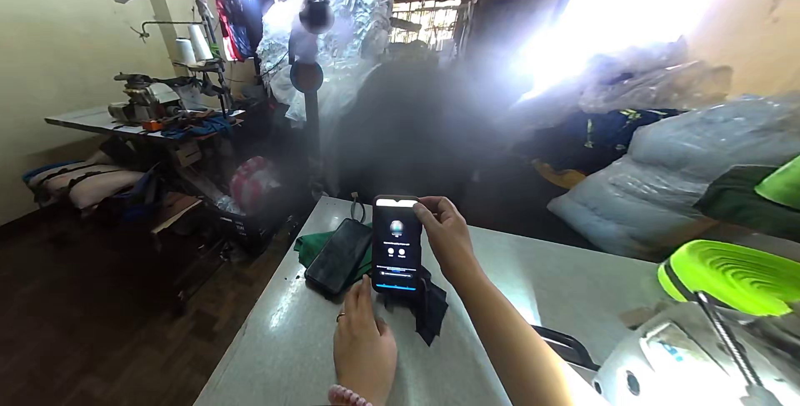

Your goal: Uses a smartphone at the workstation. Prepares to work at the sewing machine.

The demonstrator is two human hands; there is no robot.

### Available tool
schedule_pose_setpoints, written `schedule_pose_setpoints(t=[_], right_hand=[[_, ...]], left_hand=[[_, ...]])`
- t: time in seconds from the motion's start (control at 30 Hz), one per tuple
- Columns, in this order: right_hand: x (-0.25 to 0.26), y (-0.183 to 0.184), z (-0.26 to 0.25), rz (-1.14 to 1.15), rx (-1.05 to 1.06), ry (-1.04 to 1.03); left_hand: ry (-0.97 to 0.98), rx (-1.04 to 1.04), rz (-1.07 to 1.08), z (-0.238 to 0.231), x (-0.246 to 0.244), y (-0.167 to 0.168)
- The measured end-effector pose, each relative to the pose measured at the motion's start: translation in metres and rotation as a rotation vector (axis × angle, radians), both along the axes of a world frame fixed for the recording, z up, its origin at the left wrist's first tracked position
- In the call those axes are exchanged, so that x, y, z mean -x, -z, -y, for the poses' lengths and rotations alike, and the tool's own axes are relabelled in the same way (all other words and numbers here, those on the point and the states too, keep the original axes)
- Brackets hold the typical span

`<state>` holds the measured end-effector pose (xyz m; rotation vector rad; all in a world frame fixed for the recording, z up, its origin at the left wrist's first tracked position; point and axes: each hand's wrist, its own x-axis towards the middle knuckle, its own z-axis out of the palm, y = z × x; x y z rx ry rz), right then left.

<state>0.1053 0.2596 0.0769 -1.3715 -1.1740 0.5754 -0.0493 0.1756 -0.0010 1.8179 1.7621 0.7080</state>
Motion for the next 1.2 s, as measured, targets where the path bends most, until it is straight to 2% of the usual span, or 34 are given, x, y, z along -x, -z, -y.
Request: schedule_pose_setpoints(t=[0.2, 0.5, 0.73, 0.97, 1.03, 1.2], right_hand=[[-0.005, 0.006, -0.002, -0.147, -0.06, -0.055], [-0.013, 0.023, 0.009, -0.199, -0.025, -0.082], [-0.015, 0.068, 0.04, 0.106, 0.223, -0.339], [0.007, 0.088, 0.048, 0.336, 0.308, -0.158], [0.007, 0.088, 0.046, 0.357, 0.31, -0.147], [-0.002, 0.091, 0.047, 0.244, 0.263, -0.221]], left_hand=[[0.01, 0.032, -0.003, 0.0, 0.0, -0.002], [0.006, 0.034, 0.002, -0.001, 0.001, -0.001], [0.035, 0.08, 0.024, -0.001, 0.003, -0.004], [0.055, 0.091, 0.015, -0.001, 0.003, -0.005], [0.055, 0.088, 0.023, 0.0, 0.003, -0.005], [0.055, 0.075, 0.02, 0.0, 0.003, -0.003]])
